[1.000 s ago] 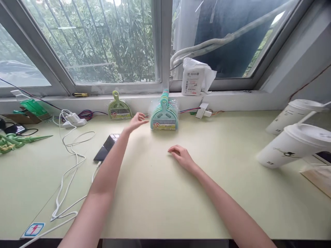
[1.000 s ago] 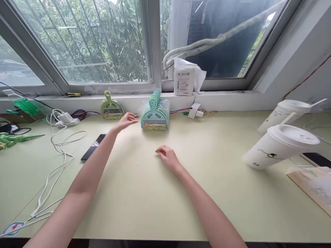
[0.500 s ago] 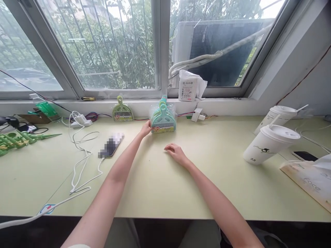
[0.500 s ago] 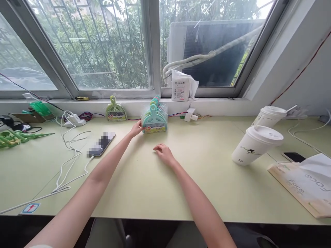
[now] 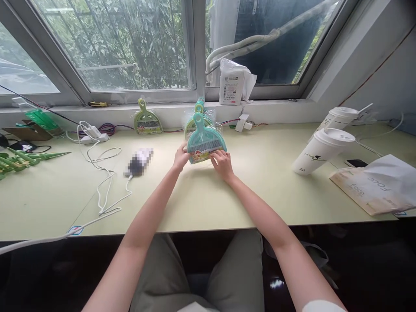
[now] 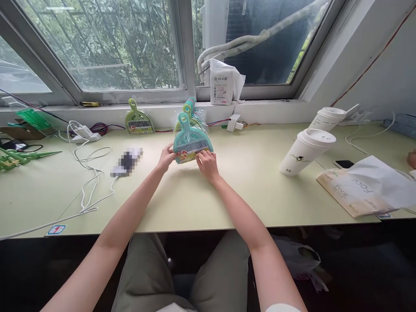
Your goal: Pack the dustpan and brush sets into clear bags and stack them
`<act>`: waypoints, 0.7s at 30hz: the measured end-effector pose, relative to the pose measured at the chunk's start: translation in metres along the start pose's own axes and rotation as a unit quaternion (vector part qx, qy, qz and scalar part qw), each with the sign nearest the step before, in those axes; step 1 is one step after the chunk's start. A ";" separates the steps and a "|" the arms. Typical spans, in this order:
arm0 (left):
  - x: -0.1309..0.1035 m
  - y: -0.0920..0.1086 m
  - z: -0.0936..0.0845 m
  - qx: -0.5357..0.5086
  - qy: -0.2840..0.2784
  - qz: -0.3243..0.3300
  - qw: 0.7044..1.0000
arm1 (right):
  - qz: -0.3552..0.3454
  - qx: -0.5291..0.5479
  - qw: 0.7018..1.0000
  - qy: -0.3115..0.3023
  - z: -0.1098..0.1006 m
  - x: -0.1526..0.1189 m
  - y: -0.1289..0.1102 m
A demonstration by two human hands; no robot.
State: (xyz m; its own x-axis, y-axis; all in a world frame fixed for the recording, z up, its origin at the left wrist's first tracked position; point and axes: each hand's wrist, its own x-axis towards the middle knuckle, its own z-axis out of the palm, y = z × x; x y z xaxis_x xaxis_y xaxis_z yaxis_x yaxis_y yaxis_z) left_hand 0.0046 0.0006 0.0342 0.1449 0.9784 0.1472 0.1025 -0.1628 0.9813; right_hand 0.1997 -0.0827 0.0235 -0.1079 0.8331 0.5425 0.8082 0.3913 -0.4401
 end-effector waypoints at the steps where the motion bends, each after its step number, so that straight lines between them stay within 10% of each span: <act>1: -0.005 -0.001 0.004 -0.042 0.011 -0.022 0.999 | -0.002 -0.002 1.000 0.003 -0.001 -0.001 0.000; 7: -0.030 -0.008 0.016 -0.202 0.000 -0.111 0.973 | 0.082 0.149 0.985 0.026 0.003 0.000 0.012; 14: -0.047 0.008 0.011 -0.164 -0.130 -0.087 0.974 | 0.270 0.455 0.846 0.064 0.006 0.004 0.013; 21: -0.022 -0.006 -0.010 -0.131 -0.045 -0.060 0.989 | 0.313 0.523 0.792 0.035 -0.001 0.008 0.013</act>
State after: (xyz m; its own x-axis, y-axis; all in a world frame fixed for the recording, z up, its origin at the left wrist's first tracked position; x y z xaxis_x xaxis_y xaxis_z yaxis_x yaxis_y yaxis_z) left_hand -0.0087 -0.0192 0.0266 0.2360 0.9713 0.0286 -0.1322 0.0029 0.9912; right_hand 0.2095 -0.0713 0.0229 0.1861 0.9825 0.0062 -0.2356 0.0507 -0.9705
